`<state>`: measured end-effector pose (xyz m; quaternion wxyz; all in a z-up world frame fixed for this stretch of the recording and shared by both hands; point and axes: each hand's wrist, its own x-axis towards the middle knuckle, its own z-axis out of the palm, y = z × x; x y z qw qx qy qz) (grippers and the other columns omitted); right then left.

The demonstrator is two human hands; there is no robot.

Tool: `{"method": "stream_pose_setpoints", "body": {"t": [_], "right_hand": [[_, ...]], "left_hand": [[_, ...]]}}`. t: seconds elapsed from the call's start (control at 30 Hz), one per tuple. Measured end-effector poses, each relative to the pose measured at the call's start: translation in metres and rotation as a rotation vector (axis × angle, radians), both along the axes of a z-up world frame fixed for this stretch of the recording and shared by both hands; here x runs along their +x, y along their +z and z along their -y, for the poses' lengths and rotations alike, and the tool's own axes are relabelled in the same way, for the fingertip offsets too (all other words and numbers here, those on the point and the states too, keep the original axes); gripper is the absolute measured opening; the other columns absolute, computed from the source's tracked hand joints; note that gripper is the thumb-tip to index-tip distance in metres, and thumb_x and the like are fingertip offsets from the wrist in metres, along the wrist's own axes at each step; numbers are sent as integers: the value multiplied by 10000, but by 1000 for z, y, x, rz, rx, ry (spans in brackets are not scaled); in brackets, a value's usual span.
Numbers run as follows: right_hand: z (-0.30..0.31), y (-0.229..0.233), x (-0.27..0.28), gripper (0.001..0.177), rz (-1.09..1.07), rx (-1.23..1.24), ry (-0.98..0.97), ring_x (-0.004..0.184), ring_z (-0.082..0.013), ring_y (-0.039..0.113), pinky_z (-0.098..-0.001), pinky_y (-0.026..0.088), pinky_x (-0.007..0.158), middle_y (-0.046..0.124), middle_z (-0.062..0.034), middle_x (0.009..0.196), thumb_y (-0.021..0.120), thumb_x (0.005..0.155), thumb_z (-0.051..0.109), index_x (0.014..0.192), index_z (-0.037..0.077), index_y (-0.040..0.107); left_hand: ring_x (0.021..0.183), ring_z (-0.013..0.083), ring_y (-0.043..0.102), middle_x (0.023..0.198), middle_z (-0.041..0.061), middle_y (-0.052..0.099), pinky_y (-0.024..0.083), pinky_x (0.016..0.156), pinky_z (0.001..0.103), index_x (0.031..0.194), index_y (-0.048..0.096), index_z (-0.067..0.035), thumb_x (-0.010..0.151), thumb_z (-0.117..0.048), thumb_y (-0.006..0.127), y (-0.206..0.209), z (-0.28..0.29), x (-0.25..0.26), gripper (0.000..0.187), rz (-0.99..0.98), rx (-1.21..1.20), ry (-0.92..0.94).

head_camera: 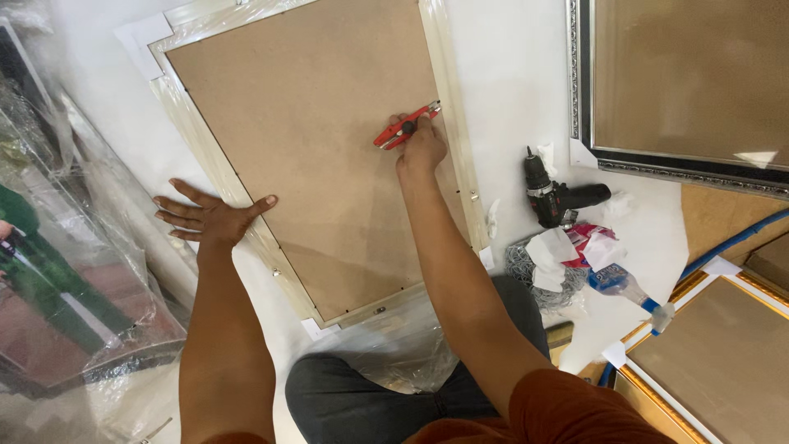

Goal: The person removes protective plastic wrap from a picture frame using a utility knife, then uses a power drill to remove screws from the frame's backboard. The person then removes the backboard and sets it aside.

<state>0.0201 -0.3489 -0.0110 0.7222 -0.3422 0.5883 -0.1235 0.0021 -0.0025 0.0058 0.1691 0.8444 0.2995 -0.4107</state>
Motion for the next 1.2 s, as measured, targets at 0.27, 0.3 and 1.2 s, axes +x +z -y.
{"method": "stream_pose_setpoints", "body": {"t": [0.27,0.3,1.2], "right_hand": [[11,-16,-10,290,242,208,-155,791,-222,630,-358,581,767,627,-141,895,369,1078,211,1077,-20,543],[13,-19,-11,280,233,236,-199,794,-211,623,-355,584,778,626,-138,908,378,1087,202,1083,-17,552],[-2,-25,-219,294,100,-70,145,735,-283,683,-421,585,688,670,-166,856,468,1075,189,995,-62,599]], "left_hand": [[1463,503,-402,1572,346,-419,-159,1189,733,1566,-356,-74,517,-785,879,-1,-1,1,1769,-15,11,-4],[1461,503,-403,1571,348,-419,-161,1189,731,1565,-356,-73,515,-783,882,-2,-1,-1,1772,-10,11,-2],[1540,504,-319,1644,333,-351,-101,1256,702,1633,-291,-84,603,-826,856,17,7,-8,1711,93,34,-42]]}}
